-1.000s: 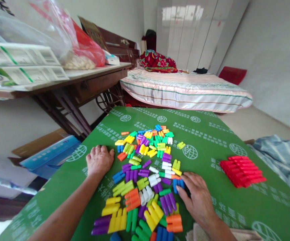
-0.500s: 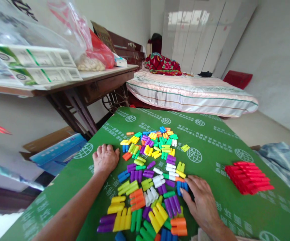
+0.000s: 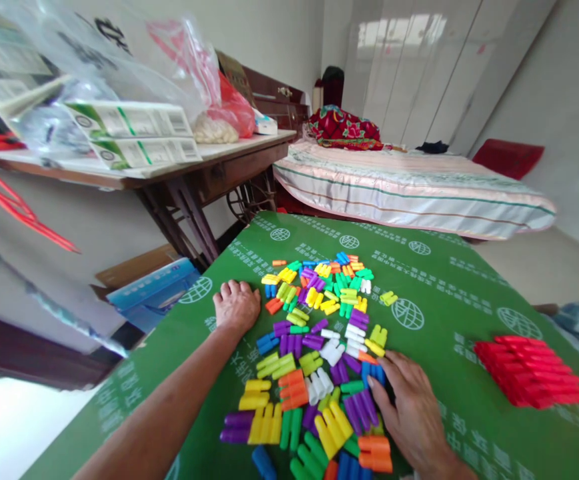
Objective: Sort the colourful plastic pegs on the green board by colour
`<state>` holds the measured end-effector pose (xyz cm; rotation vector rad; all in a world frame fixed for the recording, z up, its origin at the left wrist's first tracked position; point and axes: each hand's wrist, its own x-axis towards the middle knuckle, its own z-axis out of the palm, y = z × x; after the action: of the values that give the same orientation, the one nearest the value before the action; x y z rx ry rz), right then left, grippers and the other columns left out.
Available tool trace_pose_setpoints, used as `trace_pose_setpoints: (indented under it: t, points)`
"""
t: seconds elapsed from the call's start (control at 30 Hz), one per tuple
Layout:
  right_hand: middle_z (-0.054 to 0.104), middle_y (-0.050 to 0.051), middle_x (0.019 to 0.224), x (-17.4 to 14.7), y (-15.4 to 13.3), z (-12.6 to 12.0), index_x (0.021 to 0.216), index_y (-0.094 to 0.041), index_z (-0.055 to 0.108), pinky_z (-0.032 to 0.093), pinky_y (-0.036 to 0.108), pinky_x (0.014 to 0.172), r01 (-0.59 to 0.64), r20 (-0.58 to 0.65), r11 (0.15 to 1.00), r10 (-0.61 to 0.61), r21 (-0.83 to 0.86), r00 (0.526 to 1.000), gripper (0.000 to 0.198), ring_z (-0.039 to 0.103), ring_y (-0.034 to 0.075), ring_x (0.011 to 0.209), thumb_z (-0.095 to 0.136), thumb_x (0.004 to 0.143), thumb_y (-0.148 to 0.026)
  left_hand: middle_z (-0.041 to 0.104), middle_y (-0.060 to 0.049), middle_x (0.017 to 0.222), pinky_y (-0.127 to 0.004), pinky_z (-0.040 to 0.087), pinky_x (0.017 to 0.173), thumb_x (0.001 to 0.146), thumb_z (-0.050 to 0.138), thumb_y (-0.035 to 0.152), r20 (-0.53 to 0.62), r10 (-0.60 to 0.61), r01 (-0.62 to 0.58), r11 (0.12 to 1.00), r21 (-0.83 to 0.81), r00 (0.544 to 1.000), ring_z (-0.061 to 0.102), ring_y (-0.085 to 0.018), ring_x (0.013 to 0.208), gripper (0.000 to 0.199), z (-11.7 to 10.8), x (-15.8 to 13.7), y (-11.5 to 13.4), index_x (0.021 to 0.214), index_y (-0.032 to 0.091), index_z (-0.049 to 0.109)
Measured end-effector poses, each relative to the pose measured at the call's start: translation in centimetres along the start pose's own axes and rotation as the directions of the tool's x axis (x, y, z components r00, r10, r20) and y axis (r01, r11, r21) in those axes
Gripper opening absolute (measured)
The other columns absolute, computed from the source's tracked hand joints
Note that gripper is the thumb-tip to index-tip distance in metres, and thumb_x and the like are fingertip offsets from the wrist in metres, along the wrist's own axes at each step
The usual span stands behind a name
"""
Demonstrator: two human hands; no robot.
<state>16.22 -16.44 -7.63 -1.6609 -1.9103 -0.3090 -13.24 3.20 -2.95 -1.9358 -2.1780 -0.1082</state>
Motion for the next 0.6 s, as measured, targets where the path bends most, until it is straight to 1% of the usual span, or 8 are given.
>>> trace_pose_setpoints:
  t: [0.2, 0.33, 0.4, 0.5, 0.6]
  points:
    - [0.062, 0.015, 0.112, 0.1, -0.3, 0.3, 0.111, -0.012, 0.058, 0.044, 0.046, 0.092, 0.031, 0.009, 0.999, -0.032, 0.038, 0.999, 0.033, 0.055, 0.028, 0.105, 0.051, 0.090, -0.037, 0.055, -0.021, 0.121, -0.047, 0.038, 0.090, 0.088, 0.032, 0.039, 0.010, -0.053, 0.053, 0.999, -0.007, 0.999, 0.045, -0.035, 0.118, 0.046, 0.4, 0.1, 0.5, 0.110, 0.007, 0.058]
    - [0.062, 0.015, 0.113, 0.3, -0.3, 0.5, 0.112, -0.012, 0.058, 0.045, 0.046, 0.092, 0.034, 0.020, 0.998, -0.035, 0.053, 0.999, 0.034, 0.055, 0.028, 0.105, 0.052, 0.089, -0.037, 0.052, -0.024, 0.125, -0.049, 0.036, 0.095, 0.088, 0.032, 0.039, 0.018, -0.094, 0.094, 0.995, -0.033, 0.995, 0.041, -0.037, 0.123, 0.048, 0.7, 0.2, 0.8, 0.112, 0.005, 0.056]
    - [0.062, 0.015, 0.113, 0.4, -0.4, 0.7, 0.111, -0.013, 0.058, 0.045, 0.046, 0.092, 0.027, 0.024, 0.998, -0.029, 0.060, 0.999, 0.033, 0.055, 0.028, 0.106, 0.052, 0.089, -0.037, 0.047, -0.024, 0.133, -0.050, 0.033, 0.099, 0.089, 0.031, 0.039, 0.027, -0.087, 0.088, 0.995, -0.053, 0.996, 0.037, -0.036, 0.129, 0.049, 0.8, 0.3, 0.8, 0.116, 0.005, 0.053]
    - [0.063, 0.014, 0.112, 0.9, -0.5, 0.9, 0.109, -0.014, 0.060, 0.045, 0.046, 0.092, 0.012, 0.027, 0.998, -0.014, 0.061, 1.000, 0.032, 0.055, 0.028, 0.106, 0.051, 0.089, -0.038, 0.038, -0.021, 0.144, -0.051, 0.028, 0.105, 0.090, 0.028, 0.039, 0.048, -0.054, 0.058, 0.994, -0.089, 0.997, 0.029, -0.033, 0.136, 0.050, 0.9, 0.5, 0.8, 0.123, 0.008, 0.049]
    - [0.063, 0.014, 0.112, 1.4, -0.7, 1.1, 0.108, -0.015, 0.061, 0.045, 0.046, 0.093, 0.001, 0.041, 0.999, -0.003, 0.051, 0.999, 0.032, 0.056, 0.028, 0.106, 0.051, 0.089, -0.038, 0.038, -0.020, 0.145, -0.051, 0.026, 0.107, 0.090, 0.028, 0.041, 0.068, -0.041, 0.049, 0.992, -0.120, 0.997, 0.029, -0.032, 0.137, 0.051, 1.1, 1.1, 0.9, 0.126, 0.008, 0.047]
